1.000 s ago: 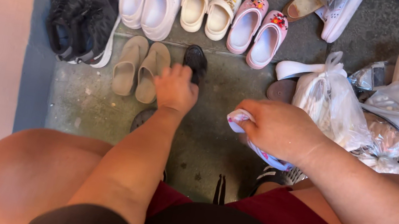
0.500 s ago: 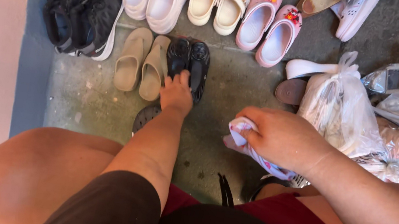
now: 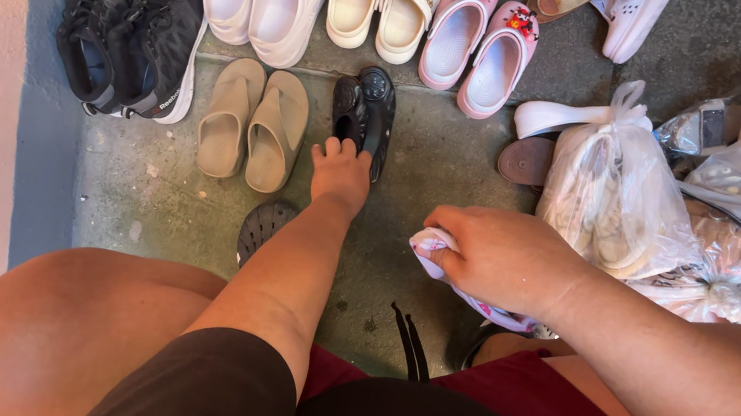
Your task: The person sits on the floor and wipes several pairs of shoes with a cloth. They clean beige slides, black sandals, and white clogs one at a time, wiping the soles and uppers before placing each pair back on the floor.
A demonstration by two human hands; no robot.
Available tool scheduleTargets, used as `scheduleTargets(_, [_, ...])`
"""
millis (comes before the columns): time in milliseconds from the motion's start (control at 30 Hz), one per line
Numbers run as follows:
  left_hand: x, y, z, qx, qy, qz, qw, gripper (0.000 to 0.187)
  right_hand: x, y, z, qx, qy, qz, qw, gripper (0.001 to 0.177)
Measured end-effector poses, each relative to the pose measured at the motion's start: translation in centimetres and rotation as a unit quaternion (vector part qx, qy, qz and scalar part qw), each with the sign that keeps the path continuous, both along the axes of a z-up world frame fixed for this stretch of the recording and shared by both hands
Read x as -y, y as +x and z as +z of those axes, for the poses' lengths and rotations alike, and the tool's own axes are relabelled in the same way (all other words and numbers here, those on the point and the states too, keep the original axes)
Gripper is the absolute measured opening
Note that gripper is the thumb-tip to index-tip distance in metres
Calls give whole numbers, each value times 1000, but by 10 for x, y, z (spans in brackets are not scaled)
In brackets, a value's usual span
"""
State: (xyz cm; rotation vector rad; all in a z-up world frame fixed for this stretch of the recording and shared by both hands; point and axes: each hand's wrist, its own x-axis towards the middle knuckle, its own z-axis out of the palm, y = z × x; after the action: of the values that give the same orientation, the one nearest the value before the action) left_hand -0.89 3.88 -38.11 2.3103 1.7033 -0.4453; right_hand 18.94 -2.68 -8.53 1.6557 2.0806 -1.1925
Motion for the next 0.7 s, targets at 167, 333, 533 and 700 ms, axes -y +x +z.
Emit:
scheduleTargets(167, [2, -5, 19, 9, -117, 35, 992, 38, 6, 4, 0, 21, -1, 14, 1000, 34])
scheduleTargets(333, [8, -14, 1, 85, -20, -15, 996, 29, 8, 9, 0, 29, -16, 1, 999, 37])
scheduleTargets(533, [13, 7, 24, 206, 35, 2, 978, 32, 16, 13, 2, 12, -5, -21, 1000, 42])
scheduleTargets(700, [10, 36, 66, 239, 138, -64, 959, 27, 22, 16, 14, -58, 40, -49, 996, 40])
